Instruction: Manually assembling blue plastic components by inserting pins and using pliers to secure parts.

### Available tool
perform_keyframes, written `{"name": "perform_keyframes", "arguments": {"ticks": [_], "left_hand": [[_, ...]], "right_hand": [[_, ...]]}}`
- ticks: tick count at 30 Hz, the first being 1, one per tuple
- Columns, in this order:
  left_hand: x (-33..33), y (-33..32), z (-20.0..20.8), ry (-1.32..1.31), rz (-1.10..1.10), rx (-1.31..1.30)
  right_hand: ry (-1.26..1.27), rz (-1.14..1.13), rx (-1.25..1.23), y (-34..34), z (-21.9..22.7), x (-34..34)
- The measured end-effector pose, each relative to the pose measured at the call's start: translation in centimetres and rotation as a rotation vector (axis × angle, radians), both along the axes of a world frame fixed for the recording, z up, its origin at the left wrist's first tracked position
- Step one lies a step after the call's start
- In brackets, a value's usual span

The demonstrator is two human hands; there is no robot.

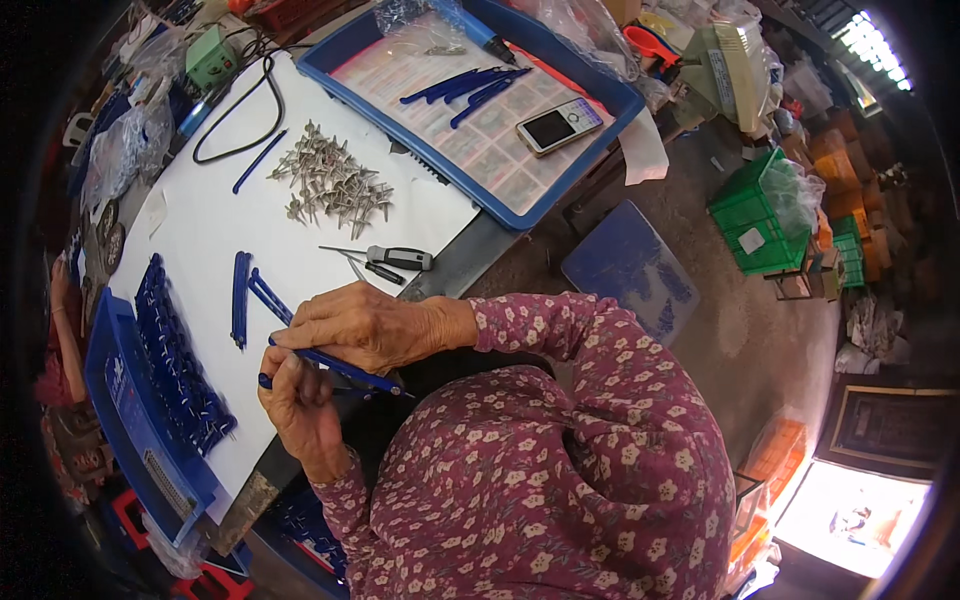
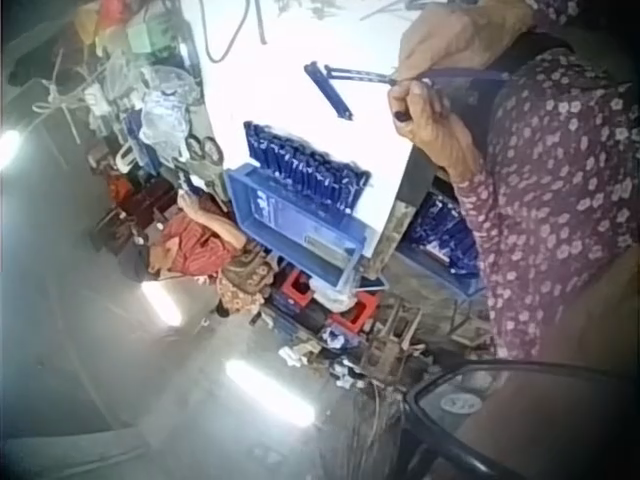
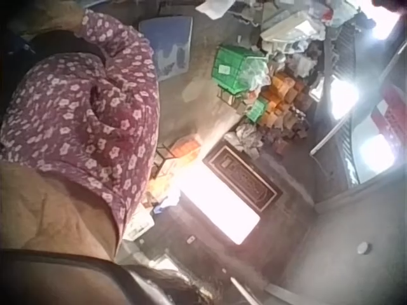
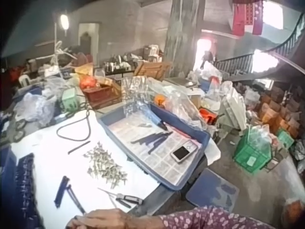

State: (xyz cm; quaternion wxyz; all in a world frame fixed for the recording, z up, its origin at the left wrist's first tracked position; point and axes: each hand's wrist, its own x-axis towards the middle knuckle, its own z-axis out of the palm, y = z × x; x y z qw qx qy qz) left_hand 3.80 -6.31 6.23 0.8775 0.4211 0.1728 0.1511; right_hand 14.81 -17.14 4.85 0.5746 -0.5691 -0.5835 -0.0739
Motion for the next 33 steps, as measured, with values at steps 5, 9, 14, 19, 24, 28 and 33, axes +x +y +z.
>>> {"name": "perform_keyframes", "arguments": {"ticks": [5, 9, 14, 19, 24, 28, 33], "left_hand": [[-0.4, -0.2, 0.3, 0.003, 0.001, -0.035], [-1.1, 0.1, 0.4, -0.006, -0.004, -0.049], [-1.3, 0.2, 0.2, -0.021, 0.003, -0.019], [-1.7, 0.6, 0.5, -0.055, 0.011, 0.113], [-1.9, 0.8, 0.5, -0.042, 0.078, 0.427], [-2.2, 1.0, 0.9, -0.024, 0.046, 0.603], [-2.2, 1.1, 0.7, 0.035, -0.020, 0.938]], "right_hand": [[-0.051, 0.010, -0.014, -0.2, 0.3, -0.4], [-0.174, 0.006, -0.017, 0.2, 0.4, -0.7], [-0.380, -0.041, -0.033, 0.2, 0.4, -0.5], [-0.454, -0.002, -0.065, 0.3, 1.2, -0.5], [-0.507, 0.033, -0.143, 0.2, 1.6, -0.5], [-0.423, 0.087, -0.183, 0.0, 2.2, -0.4], [-0.065, 0.246, -0.262, -0.2, 1.4, 0.1]]}}
